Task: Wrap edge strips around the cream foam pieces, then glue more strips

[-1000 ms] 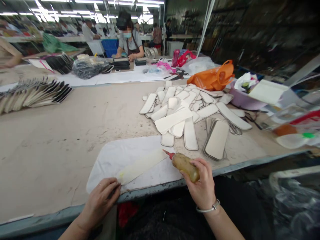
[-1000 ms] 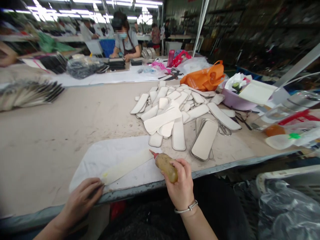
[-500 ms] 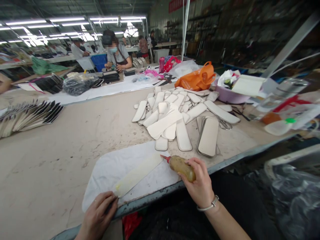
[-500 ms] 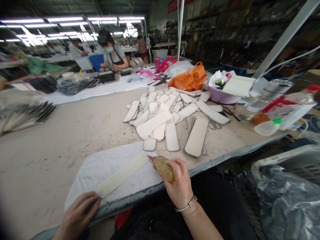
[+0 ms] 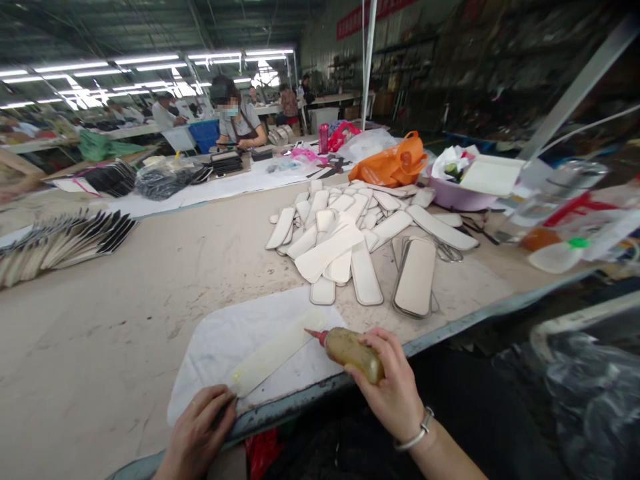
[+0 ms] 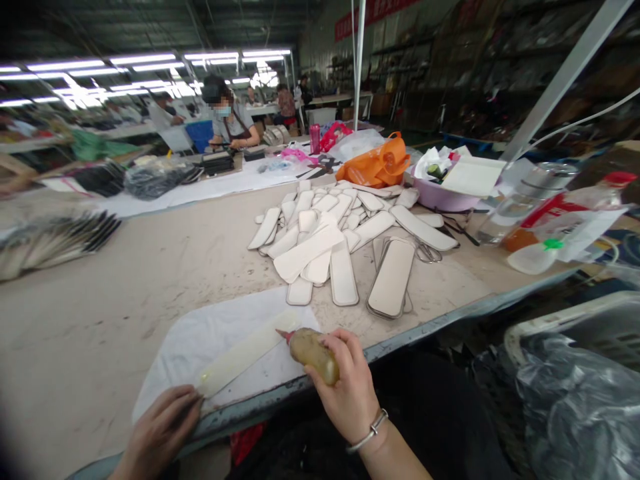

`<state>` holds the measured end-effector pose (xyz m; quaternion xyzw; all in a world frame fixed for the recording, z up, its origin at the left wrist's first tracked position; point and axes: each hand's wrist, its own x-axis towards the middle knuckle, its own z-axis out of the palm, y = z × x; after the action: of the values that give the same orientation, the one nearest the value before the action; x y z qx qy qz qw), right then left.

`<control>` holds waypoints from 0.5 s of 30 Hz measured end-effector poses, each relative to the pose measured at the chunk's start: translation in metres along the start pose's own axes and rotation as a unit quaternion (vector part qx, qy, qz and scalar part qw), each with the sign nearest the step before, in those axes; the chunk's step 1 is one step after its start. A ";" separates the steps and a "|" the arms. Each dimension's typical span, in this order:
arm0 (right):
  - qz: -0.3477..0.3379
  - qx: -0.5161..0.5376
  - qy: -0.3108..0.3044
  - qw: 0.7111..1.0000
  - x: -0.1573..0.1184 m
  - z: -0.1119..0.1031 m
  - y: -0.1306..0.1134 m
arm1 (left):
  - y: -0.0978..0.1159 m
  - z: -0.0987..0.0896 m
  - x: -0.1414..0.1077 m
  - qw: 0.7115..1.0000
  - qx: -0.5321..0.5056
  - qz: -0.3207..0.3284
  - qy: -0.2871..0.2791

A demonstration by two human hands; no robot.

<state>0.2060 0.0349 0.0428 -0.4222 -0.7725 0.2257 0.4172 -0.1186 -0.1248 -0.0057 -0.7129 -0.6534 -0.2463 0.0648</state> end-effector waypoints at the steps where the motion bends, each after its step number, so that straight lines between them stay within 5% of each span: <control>1: 0.000 -0.002 0.015 1.000 0.002 0.002 0.002 | 0.000 0.000 0.000 1.000 -0.003 -0.001 0.001; 7: 0.007 0.018 0.031 0.999 0.007 0.008 0.022 | 0.004 -0.002 0.003 0.999 -0.026 -0.026 0.014; 10: 0.063 0.093 0.051 0.992 0.004 0.004 0.028 | 0.006 -0.012 0.012 0.996 -0.061 -0.070 -0.014; 15: 0.251 0.304 0.097 0.914 0.006 -0.014 0.024 | -0.015 -0.062 0.062 0.966 -0.101 -0.201 -0.130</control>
<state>0.2272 0.0531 0.0371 -0.4747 -0.4913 0.5044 0.5280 -0.1478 -0.0922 0.0718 -0.5955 -0.7580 -0.2239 -0.1442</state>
